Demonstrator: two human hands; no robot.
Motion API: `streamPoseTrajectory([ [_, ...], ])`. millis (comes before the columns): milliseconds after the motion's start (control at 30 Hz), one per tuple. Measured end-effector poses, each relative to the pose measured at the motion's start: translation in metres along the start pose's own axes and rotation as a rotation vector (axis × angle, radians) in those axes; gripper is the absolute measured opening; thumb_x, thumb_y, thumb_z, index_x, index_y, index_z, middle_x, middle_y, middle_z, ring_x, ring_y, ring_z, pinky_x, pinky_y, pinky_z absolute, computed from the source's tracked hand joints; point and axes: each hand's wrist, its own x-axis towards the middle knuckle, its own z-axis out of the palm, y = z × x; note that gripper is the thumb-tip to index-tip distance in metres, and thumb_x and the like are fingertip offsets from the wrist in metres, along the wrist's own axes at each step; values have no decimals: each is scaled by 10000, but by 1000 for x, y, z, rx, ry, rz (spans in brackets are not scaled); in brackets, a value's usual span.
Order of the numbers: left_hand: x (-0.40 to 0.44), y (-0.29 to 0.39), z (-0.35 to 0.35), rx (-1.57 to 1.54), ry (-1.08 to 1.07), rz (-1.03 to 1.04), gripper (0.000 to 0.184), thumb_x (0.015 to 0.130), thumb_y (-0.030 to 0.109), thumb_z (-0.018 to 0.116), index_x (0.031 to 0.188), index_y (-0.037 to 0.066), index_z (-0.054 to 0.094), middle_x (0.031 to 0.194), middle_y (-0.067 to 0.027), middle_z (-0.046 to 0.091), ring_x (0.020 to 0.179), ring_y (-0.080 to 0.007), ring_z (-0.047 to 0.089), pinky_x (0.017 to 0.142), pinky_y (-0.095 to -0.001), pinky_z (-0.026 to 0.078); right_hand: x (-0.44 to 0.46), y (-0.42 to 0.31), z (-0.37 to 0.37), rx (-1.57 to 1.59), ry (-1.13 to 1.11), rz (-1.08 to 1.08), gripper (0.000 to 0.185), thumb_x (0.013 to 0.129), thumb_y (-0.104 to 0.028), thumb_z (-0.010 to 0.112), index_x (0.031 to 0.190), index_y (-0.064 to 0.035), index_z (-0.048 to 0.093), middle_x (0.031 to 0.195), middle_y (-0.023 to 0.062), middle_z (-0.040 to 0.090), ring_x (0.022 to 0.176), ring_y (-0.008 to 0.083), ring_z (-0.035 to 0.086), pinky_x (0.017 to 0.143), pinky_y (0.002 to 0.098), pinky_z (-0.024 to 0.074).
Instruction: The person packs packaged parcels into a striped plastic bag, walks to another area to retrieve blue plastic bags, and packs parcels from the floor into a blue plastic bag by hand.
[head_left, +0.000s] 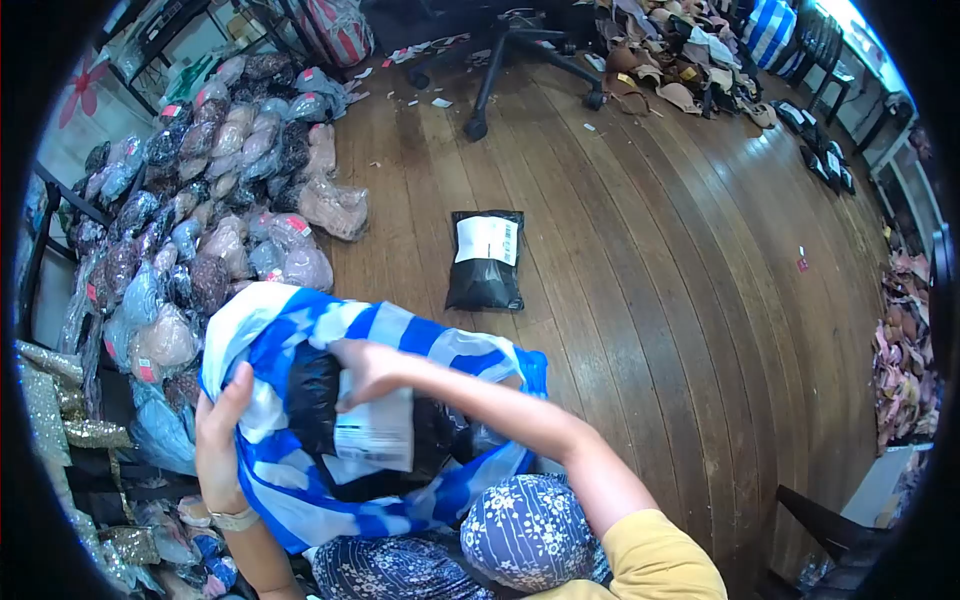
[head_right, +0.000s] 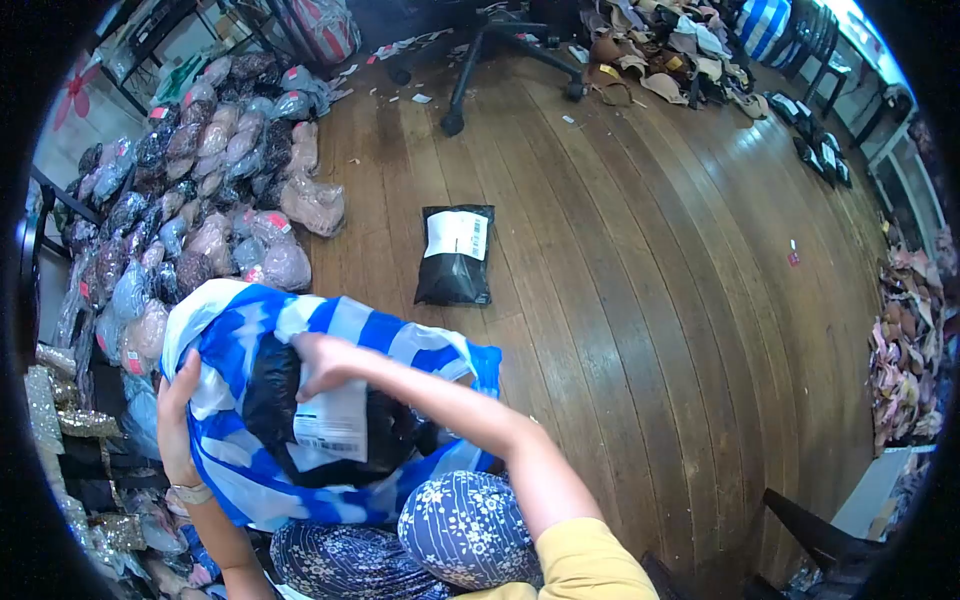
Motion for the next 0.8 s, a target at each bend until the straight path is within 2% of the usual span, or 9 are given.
streamPoseTrajectory([
  [100,2,-17,-13,293,-14,-9,381,768,196,574,1076,-9,482,975,-33,528,862,-108,495,762,-229,372,19,-4,87,-352,380,-106,617,626,-352,635,1013,92,452,1090,237,429,963,346,464,779,399,391],
  [267,7,-55,-80,108,72,-137,436,764,183,568,1123,-33,445,1060,-75,502,937,-139,487,830,-257,360,-48,-31,-31,380,-290,-272,311,752,-281,563,811,19,615,760,134,613,693,211,598,646,317,459],
  [333,-1,-56,-96,6,129,-112,436,771,166,552,1132,-42,424,1066,-92,499,933,-155,502,830,-272,376,-61,35,-65,666,326,-189,246,764,-227,546,794,5,621,725,70,612,635,131,575,600,257,451],
  [400,-11,-53,-98,-80,198,-127,445,760,166,559,1129,-43,423,1051,-94,506,919,-159,509,822,-273,380,-57,94,-86,173,954,415,380,740,-332,569,917,4,565,839,146,598,762,222,570,689,295,444],
  [433,-13,-52,-95,-76,211,-129,445,760,166,559,1129,-43,423,1051,-94,506,919,-159,509,822,-273,380,-55,139,-80,-429,1024,596,678,659,-455,620,1154,-37,422,1099,239,469,1010,328,464,832,365,380],
  [500,-17,-45,-92,-4,162,-115,483,730,187,585,1124,-42,423,1039,-88,507,899,-158,510,802,-265,383,-63,199,-54,-516,789,972,1016,551,-531,673,1330,-217,102,1283,334,113,1182,461,197,907,524,263],
  [567,-20,-36,-93,93,176,-96,518,698,207,604,1115,-42,424,1024,-88,510,891,-154,504,794,-260,378,-78,206,-46,-429,642,959,998,542,-473,706,1322,-288,112,1221,284,263,1082,439,325,835,531,323],
  [667,-26,-19,-85,112,130,-47,557,642,160,588,1133,-31,405,1005,-101,518,887,-181,512,806,-278,394,-82,199,-66,-173,904,621,679,552,-167,683,1177,-103,425,956,180,547,928,296,519,806,330,411],
  [800,-18,-16,-92,-46,161,-83,585,643,110,616,1163,-32,390,1036,-98,519,920,-156,508,835,-249,369,-111,73,-119,298,851,303,584,583,-92,649,1125,-17,445,1017,99,509,933,184,493,822,283,382],
])
